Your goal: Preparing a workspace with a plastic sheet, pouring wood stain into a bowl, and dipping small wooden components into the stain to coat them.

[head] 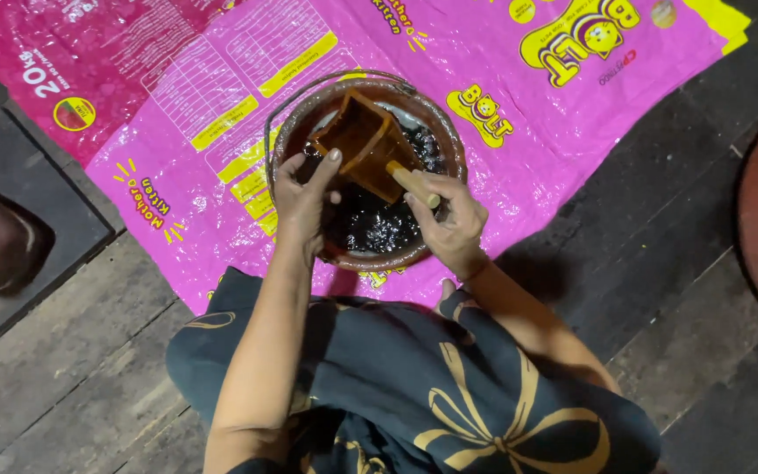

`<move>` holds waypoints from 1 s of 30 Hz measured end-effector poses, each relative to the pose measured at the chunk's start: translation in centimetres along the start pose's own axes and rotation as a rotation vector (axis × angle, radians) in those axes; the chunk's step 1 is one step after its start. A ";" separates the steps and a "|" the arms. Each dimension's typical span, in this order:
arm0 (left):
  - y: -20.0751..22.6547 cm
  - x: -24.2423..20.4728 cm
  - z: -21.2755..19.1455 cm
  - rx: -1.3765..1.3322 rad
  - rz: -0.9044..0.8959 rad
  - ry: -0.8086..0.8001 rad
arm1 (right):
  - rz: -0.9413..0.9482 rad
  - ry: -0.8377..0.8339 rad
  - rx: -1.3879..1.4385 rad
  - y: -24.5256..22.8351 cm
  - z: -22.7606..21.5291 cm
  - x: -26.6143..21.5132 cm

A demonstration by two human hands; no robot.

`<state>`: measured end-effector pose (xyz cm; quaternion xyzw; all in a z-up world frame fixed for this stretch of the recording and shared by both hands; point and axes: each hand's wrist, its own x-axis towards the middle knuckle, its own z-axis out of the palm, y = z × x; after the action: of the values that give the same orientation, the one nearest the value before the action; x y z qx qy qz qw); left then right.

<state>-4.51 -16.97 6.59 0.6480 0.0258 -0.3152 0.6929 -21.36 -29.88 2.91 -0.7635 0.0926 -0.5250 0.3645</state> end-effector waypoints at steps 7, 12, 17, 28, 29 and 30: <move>-1.8 0.4 -1.0 0.013 0.084 0.006 | 0.038 -0.292 -0.015 -2.2 -2.1 1.5; -3.4 0.2 0.3 0.035 0.196 0.016 | 0.012 -0.242 -0.166 -1.7 -4.3 3.0; -4.9 0.8 0.2 0.252 0.251 0.029 | 0.035 -0.192 -0.254 -1.8 -5.9 4.2; -3.5 -1.3 1.0 0.387 0.306 0.000 | 0.178 -0.291 -0.291 -0.5 -3.7 3.2; -3.0 -1.6 1.0 0.385 0.308 0.001 | 0.175 -0.291 -0.291 -1.0 -3.3 3.9; -2.6 -2.0 0.9 0.349 0.323 -0.014 | 0.268 -0.279 -0.230 -1.5 -2.8 4.4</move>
<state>-7.67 -16.89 5.34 0.7514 -0.1381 -0.2043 0.6121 -22.24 -32.39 7.65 -0.8462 0.2010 -0.3470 0.3510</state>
